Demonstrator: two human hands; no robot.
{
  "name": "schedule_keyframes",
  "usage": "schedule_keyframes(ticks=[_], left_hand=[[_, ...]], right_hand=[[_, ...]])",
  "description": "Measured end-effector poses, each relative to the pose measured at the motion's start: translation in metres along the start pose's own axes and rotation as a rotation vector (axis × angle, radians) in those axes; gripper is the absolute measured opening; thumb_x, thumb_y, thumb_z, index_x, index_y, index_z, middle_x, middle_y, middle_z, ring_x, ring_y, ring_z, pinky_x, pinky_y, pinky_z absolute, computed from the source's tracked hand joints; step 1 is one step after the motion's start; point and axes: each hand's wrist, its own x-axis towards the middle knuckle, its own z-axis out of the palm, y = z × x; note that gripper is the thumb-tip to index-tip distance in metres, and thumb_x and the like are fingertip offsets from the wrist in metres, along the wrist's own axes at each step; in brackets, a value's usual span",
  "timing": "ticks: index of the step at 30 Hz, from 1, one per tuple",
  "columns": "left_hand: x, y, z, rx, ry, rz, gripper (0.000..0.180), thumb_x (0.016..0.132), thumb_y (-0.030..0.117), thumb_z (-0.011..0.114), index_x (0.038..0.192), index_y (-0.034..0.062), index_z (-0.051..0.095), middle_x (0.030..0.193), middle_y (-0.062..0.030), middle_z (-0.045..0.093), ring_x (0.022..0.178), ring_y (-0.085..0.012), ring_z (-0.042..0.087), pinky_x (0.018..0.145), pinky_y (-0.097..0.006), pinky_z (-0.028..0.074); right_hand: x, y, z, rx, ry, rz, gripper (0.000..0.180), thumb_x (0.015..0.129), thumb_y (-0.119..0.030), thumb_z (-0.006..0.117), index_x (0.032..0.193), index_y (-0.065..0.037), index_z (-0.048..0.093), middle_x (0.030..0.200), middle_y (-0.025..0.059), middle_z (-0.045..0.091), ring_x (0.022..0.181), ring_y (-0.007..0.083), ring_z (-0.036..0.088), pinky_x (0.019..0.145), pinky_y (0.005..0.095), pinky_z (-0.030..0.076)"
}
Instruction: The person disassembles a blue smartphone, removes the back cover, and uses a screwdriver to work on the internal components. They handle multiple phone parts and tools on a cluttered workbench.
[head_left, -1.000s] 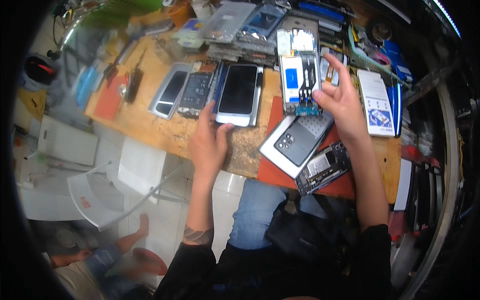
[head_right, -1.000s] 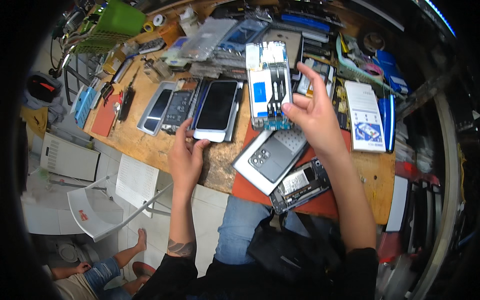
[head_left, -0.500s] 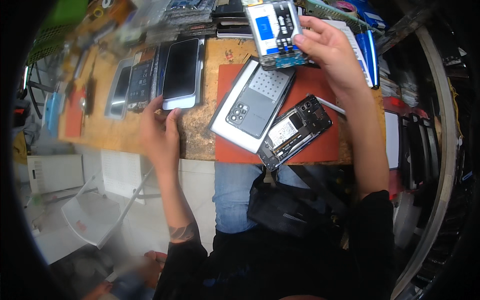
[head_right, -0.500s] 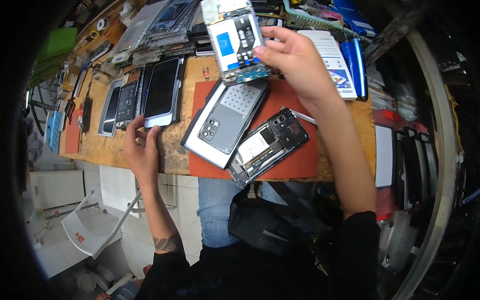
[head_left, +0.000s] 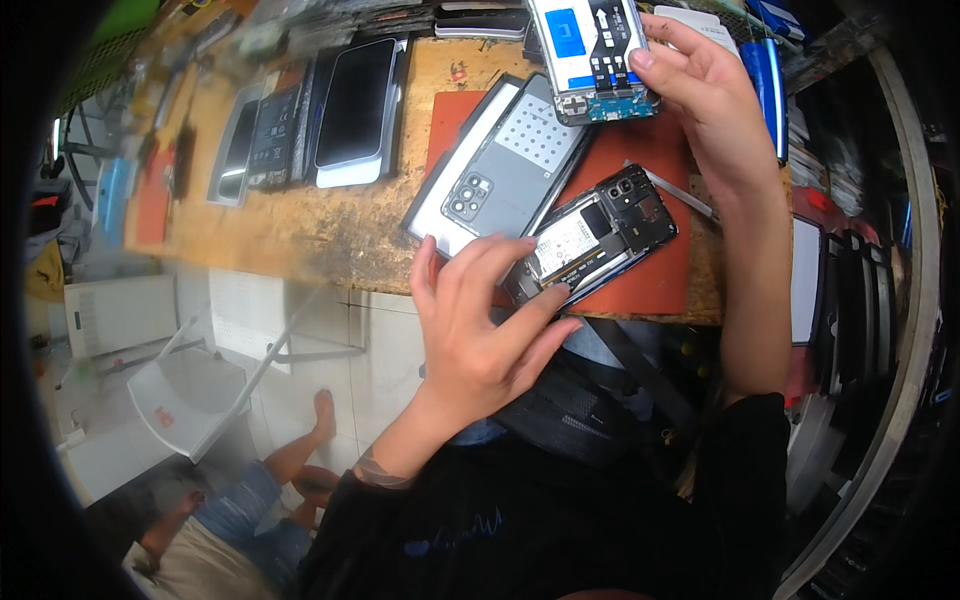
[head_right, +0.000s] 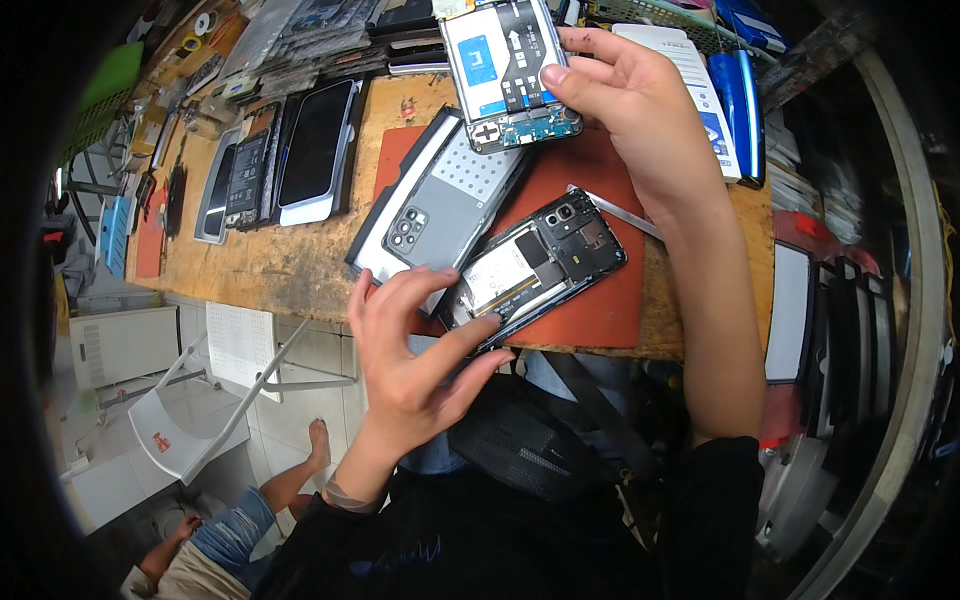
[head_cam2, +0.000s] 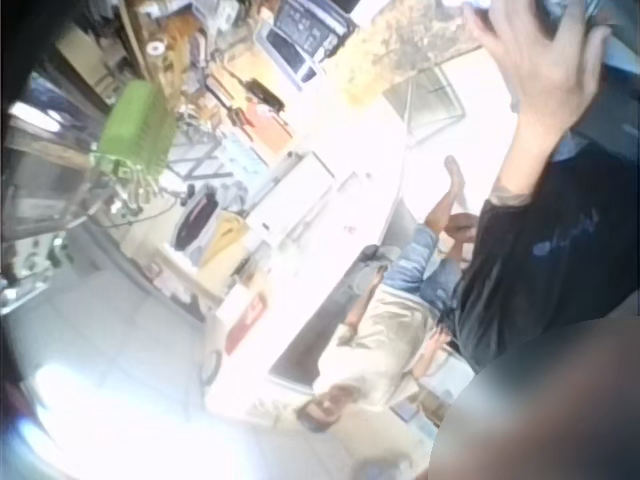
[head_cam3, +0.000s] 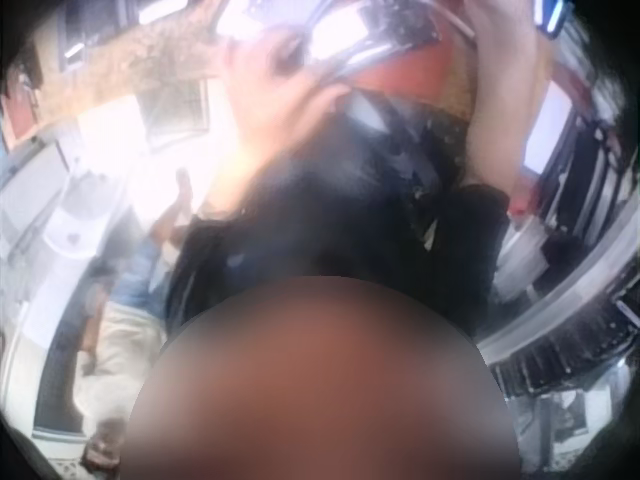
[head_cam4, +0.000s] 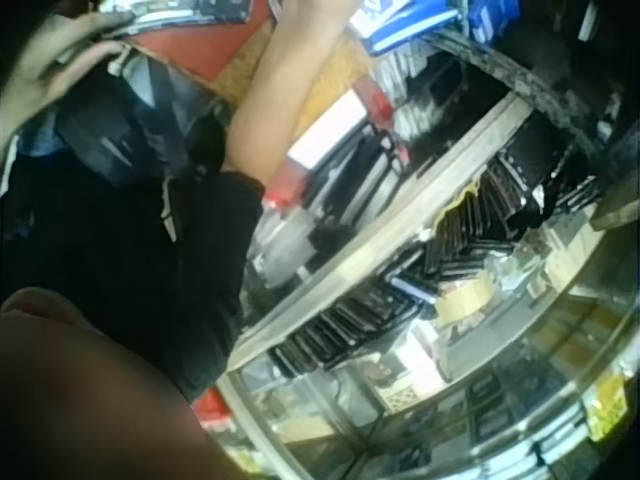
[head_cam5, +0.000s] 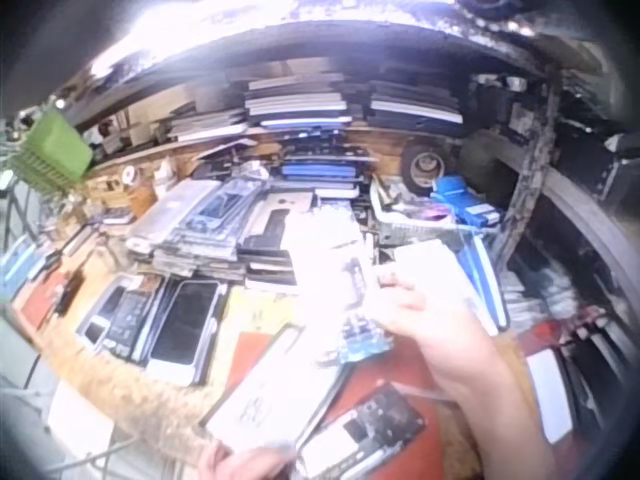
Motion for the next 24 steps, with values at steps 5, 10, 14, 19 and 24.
schedule_keyframes(ticks=[5, 10, 14, 19, 24], left_hand=[[-0.003, -0.003, 0.012, 0.029, 0.053, 0.020, 0.026, 0.085, 0.029, 0.090, 0.106, 0.0155, 0.085, 0.134, -0.0109, 0.068, 0.129, -0.0325, 0.064, 0.125, -0.069, 0.020], [-0.007, -0.006, 0.013, 0.015, 0.059, 0.027, 0.024, 0.086, 0.028, 0.090, 0.106, 0.0158, 0.085, 0.132, -0.0102, 0.068, 0.129, -0.0321, 0.065, 0.126, -0.069, 0.018], [-0.006, -0.006, 0.013, 0.025, 0.062, 0.035, 0.024, 0.086, 0.028, 0.090, 0.106, 0.0155, 0.085, 0.132, -0.0101, 0.067, 0.128, -0.0321, 0.066, 0.126, -0.069, 0.017], [-0.007, -0.006, 0.015, 0.023, 0.054, 0.043, 0.026, 0.087, 0.027, 0.089, 0.110, 0.0152, 0.083, 0.133, -0.0107, 0.067, 0.127, -0.0324, 0.066, 0.126, -0.069, 0.017], [-0.007, -0.004, 0.016, 0.049, 0.052, 0.062, 0.030, 0.087, 0.025, 0.089, 0.115, 0.0153, 0.081, 0.134, -0.0117, 0.066, 0.129, -0.0327, 0.066, 0.125, -0.070, 0.018]], right_hand=[[-0.001, 0.000, -0.001, -0.009, 0.003, 0.005, 0.043, 0.106, -0.012, 0.068, 0.144, 0.007, 0.062, 0.121, 0.0136, 0.081, 0.106, 0.0123, 0.075, 0.097, 0.0271, 0.055], [0.000, 0.001, -0.001, 0.010, -0.007, -0.002, 0.044, 0.106, -0.013, 0.069, 0.145, 0.007, 0.062, 0.120, 0.0145, 0.081, 0.105, 0.0126, 0.075, 0.098, 0.0277, 0.055], [-0.001, 0.001, 0.000, 0.028, -0.001, 0.026, 0.044, 0.106, -0.013, 0.070, 0.144, 0.008, 0.061, 0.120, 0.0151, 0.081, 0.105, 0.0128, 0.075, 0.099, 0.0279, 0.055], [-0.001, 0.000, 0.000, 0.030, -0.010, 0.016, 0.046, 0.105, -0.013, 0.071, 0.144, 0.010, 0.061, 0.120, 0.0148, 0.081, 0.107, 0.0130, 0.075, 0.100, 0.0274, 0.054], [-0.001, -0.001, 0.001, 0.034, 0.006, 0.040, 0.046, 0.105, -0.013, 0.072, 0.143, 0.010, 0.061, 0.120, 0.0151, 0.081, 0.108, 0.0134, 0.074, 0.100, 0.0272, 0.054]])
